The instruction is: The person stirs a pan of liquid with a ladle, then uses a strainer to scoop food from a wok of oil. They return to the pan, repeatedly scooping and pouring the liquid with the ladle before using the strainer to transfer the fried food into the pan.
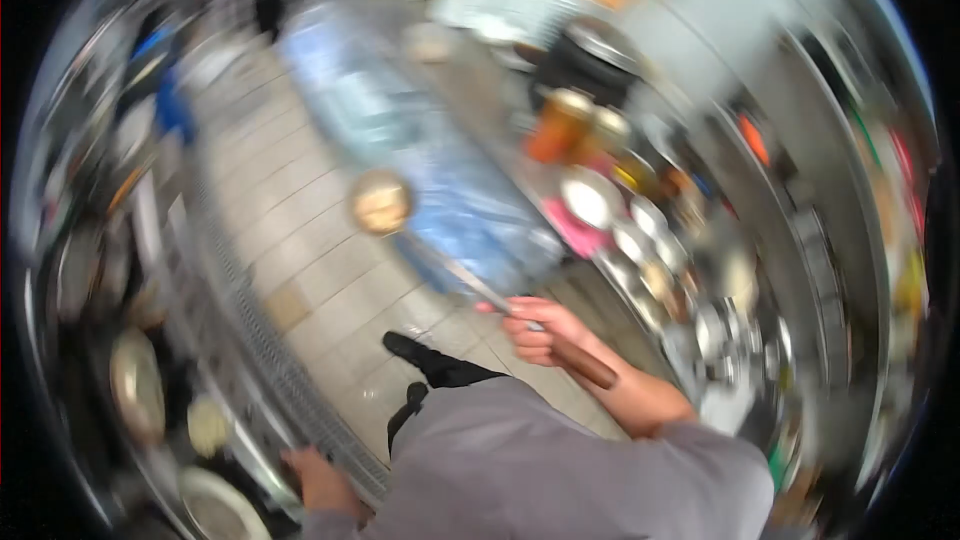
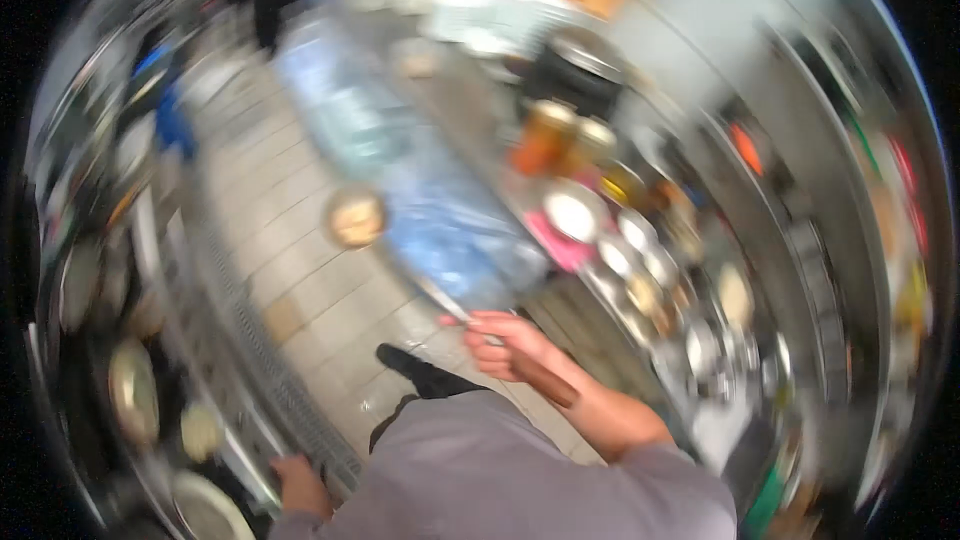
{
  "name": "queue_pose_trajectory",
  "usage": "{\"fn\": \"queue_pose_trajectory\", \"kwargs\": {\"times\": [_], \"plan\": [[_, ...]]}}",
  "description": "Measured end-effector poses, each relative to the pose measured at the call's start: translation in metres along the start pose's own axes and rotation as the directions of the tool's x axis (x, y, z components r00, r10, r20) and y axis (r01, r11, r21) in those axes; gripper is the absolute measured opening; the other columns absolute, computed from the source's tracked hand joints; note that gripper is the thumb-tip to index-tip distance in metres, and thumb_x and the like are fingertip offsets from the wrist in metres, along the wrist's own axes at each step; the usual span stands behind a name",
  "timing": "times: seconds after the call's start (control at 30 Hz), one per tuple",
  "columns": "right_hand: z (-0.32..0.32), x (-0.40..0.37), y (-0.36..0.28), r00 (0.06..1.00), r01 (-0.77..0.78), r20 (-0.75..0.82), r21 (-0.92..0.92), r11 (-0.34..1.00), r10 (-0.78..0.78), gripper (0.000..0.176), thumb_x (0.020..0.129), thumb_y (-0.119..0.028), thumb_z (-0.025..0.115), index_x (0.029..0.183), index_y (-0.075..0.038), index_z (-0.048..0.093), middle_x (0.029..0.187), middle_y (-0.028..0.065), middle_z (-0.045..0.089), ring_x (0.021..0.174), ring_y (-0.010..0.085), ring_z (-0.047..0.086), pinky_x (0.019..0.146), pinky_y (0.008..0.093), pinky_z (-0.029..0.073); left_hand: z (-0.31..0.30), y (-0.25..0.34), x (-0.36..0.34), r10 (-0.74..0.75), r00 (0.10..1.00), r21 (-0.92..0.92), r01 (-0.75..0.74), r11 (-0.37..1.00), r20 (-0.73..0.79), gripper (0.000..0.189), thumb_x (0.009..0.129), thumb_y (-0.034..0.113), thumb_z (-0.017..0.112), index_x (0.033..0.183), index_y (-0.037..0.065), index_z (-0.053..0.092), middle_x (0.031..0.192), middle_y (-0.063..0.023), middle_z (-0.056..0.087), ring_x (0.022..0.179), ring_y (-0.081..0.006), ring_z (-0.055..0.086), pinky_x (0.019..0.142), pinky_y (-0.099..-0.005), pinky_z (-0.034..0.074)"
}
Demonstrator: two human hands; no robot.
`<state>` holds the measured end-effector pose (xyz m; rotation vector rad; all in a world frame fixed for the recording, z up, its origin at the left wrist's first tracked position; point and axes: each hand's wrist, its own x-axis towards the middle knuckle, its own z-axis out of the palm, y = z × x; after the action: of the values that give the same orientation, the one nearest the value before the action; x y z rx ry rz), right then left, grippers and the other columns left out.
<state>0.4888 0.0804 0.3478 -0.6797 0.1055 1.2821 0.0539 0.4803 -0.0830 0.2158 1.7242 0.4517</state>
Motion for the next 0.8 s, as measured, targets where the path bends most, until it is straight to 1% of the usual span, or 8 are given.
{"fn": "queue_pose_trajectory", "kwargs": {"times": [0.03,0.07,0.1,0.17,0.27,0.47,0.6,0.8], "plan": [[-0.017,0.005,-0.003,0.999,0.047,-0.001,0.082,0.996,-0.047,0.044,0.105,-0.019,0.044,0.145,0.000,0.043,0.077,-0.0035,0.046,0.046,0.0043,0.037,0.040,0.0246,0.031,0.053,0.022,-0.028,0.029,0.980,-0.115,-0.052,0.992,-0.196,0.090,0.090,0.072,0.043,0.150,0.004,0.038,0.149,-0.0154,0.044,0.126,-0.0326,0.051,0.114,-0.0449,0.033],[-0.016,-0.009,0.009,0.997,0.082,0.004,0.144,0.986,-0.083,0.043,0.105,-0.018,0.045,0.144,0.000,0.044,0.077,-0.0030,0.046,0.047,0.0043,0.038,0.040,0.0244,0.031,0.029,0.007,0.074,-0.178,0.984,-0.025,0.177,0.984,-0.023,0.095,0.086,0.077,0.048,0.144,0.002,0.044,0.139,-0.0141,0.050,0.108,-0.0294,0.058,0.094,-0.0414,0.048],[-0.017,-0.032,0.029,0.981,0.194,-0.052,0.183,0.964,-0.187,0.043,0.105,-0.018,0.045,0.144,0.000,0.044,0.077,-0.0030,0.046,0.047,0.0043,0.038,0.040,0.0244,0.031,0.027,0.019,0.075,-0.193,0.937,0.224,0.129,0.966,0.290,0.094,0.086,0.074,0.053,0.140,-0.002,0.046,0.126,-0.0141,0.057,0.092,-0.0260,0.060,0.077,-0.0393,0.051],[-0.018,-0.076,0.058,0.942,0.264,-0.224,0.032,0.964,-0.250,0.042,0.104,-0.015,0.046,0.143,0.001,0.044,0.080,-0.0011,0.049,0.049,0.0047,0.039,0.041,0.0239,0.032,0.045,-0.010,0.038,-0.133,0.916,0.514,-0.089,0.853,0.379,0.083,0.093,0.064,0.054,0.138,-0.006,0.046,0.114,-0.0141,0.063,0.086,-0.0231,0.061,0.076,-0.0383,0.051],[-0.032,-0.148,0.102,0.884,0.418,-0.292,0.149,0.896,-0.364,0.041,0.103,-0.013,0.047,0.141,0.003,0.045,0.081,0.0007,0.050,0.049,0.0048,0.040,0.042,0.0233,0.032,0.091,-0.050,0.001,-0.183,0.881,0.774,-0.264,0.575,0.437,0.074,0.095,0.057,0.053,0.138,-0.003,0.046,0.117,-0.0133,0.061,0.092,-0.0250,0.060,0.078,-0.0403,0.050],[-0.063,-0.282,0.175,0.657,0.749,-0.338,0.189,0.635,-0.674,0.036,0.103,-0.017,0.048,0.135,-0.001,0.048,0.080,-0.0025,0.050,0.051,0.0051,0.038,0.045,0.0231,0.031,0.190,-0.067,-0.075,-0.124,0.844,0.844,-0.490,0.220,0.522,0.056,0.099,0.042,0.050,0.139,0.003,0.048,0.122,-0.0117,0.059,0.105,-0.0289,0.059,0.082,-0.0442,0.049],[-0.090,-0.377,0.188,0.333,0.941,-0.516,0.123,0.317,-0.789,0.034,0.099,-0.021,0.056,0.129,-0.005,0.052,0.080,-0.0025,0.052,0.055,0.0060,0.043,0.048,0.0217,0.034,0.254,-0.054,-0.126,-0.065,0.753,0.742,-0.625,0.240,0.655,0.056,0.101,0.042,0.048,0.143,0.005,0.043,0.139,-0.0103,0.050,0.116,-0.0283,0.055,0.091,-0.0460,0.047],[-0.179,-0.527,0.196,-0.123,0.931,-0.809,-0.295,0.217,-0.575,0.020,0.097,-0.015,0.059,0.113,-0.003,0.058,0.076,-0.0008,0.057,0.053,0.0079,0.046,0.048,0.0239,0.037,0.236,-0.115,-0.195,0.009,0.621,0.591,-0.752,0.292,0.784,0.060,0.102,0.045,0.046,0.146,0.004,0.038,0.149,-0.0106,0.045,0.118,-0.0309,0.055,0.095,-0.0453,0.046]]}}
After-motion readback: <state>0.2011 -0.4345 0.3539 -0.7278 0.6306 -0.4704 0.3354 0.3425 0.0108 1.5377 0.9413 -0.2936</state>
